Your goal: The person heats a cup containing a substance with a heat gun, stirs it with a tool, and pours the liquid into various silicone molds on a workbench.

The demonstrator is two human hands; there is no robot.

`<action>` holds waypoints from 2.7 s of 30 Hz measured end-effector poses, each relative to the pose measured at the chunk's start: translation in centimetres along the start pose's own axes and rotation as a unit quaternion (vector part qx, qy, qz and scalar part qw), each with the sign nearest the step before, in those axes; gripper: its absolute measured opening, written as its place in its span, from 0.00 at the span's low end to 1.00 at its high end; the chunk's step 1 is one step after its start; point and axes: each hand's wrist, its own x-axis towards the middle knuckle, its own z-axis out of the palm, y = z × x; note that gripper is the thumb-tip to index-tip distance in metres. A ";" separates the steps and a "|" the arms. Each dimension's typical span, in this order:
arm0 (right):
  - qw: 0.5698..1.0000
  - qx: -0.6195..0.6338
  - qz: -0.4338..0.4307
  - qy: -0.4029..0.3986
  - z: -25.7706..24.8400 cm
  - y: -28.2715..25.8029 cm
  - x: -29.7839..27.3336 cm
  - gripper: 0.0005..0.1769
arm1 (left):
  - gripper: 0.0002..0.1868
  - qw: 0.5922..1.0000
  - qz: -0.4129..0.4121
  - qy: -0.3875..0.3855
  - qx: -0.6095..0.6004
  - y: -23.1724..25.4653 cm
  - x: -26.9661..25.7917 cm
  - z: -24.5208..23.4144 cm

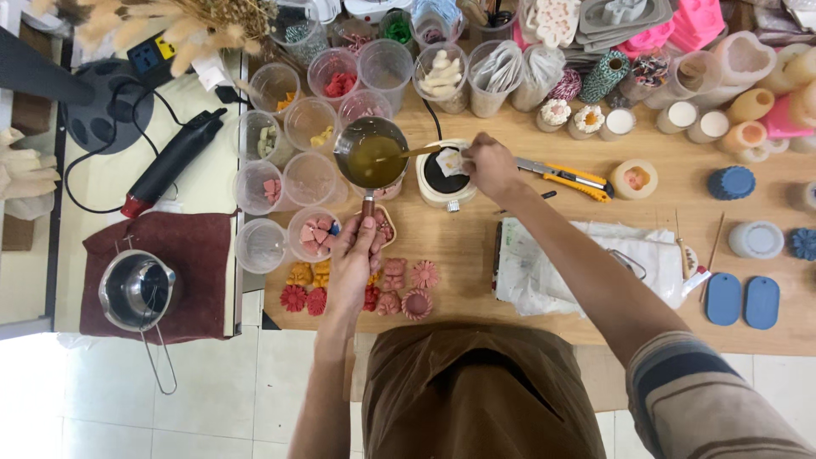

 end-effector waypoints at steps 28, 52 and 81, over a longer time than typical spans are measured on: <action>0.870 0.239 0.403 0.156 11.7 6.7 -4.4 0.06 | 0.15 1.000 -0.007 -0.010 0.007 -0.7 -0.9 0.9; 0.979 0.103 0.127 0.118 0.2 -6.4 -6.4 0.08 | 0.16 0.998 -0.052 -0.019 0.029 -4.2 0.0 2.2; 0.967 0.251 0.039 0.011 -20.0 -16.1 -10.8 0.09 | 0.12 0.978 0.031 -0.133 0.160 -3.9 -5.3 2.3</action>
